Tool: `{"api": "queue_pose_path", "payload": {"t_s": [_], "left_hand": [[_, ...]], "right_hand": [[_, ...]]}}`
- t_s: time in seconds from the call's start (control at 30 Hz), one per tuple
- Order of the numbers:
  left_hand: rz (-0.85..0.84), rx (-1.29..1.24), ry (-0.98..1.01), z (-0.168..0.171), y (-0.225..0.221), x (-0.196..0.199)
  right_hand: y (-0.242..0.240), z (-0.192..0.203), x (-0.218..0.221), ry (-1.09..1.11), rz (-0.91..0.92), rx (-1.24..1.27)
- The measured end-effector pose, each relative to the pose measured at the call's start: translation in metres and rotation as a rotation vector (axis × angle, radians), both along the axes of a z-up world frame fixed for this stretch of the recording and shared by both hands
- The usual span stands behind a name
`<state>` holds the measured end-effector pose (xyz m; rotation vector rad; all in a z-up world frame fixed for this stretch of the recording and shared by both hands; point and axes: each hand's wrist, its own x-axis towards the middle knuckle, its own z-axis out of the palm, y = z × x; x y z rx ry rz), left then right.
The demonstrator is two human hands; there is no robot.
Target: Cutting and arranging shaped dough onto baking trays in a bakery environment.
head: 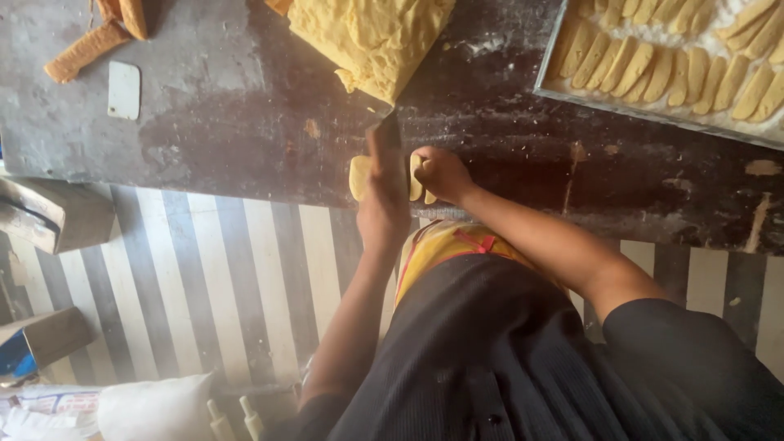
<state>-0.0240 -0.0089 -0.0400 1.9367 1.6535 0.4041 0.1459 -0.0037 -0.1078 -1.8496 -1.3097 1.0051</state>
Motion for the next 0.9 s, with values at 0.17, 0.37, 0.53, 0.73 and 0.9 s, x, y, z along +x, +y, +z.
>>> {"api": "queue_pose_path", "payload": {"t_s": [0.17,0.37,0.53,0.73,0.9], "left_hand": [[0.164,-0.072,-0.079,0.019,-0.024,-0.012],[-0.106,0.111,0.271,-0.100,-0.046,-0.039],[0.040,-0.201,0.000,-0.014,-0.041,0.040],[0.080,-0.204,-0.088,0.035,-0.057,0.128],[0.055,-0.237,0.005,0.034,-0.080,0.171]], "right_hand": [[-0.008,0.029,0.017,0.112,0.058,-0.072],[-0.036,0.075,0.071,0.158,0.125,0.168],[-0.071,0.085,0.167,0.096,-0.004,0.275],[-0.100,0.089,0.344,-0.125,-0.141,0.082],[-0.088,0.091,0.487,-0.613,-0.265,0.520]]}}
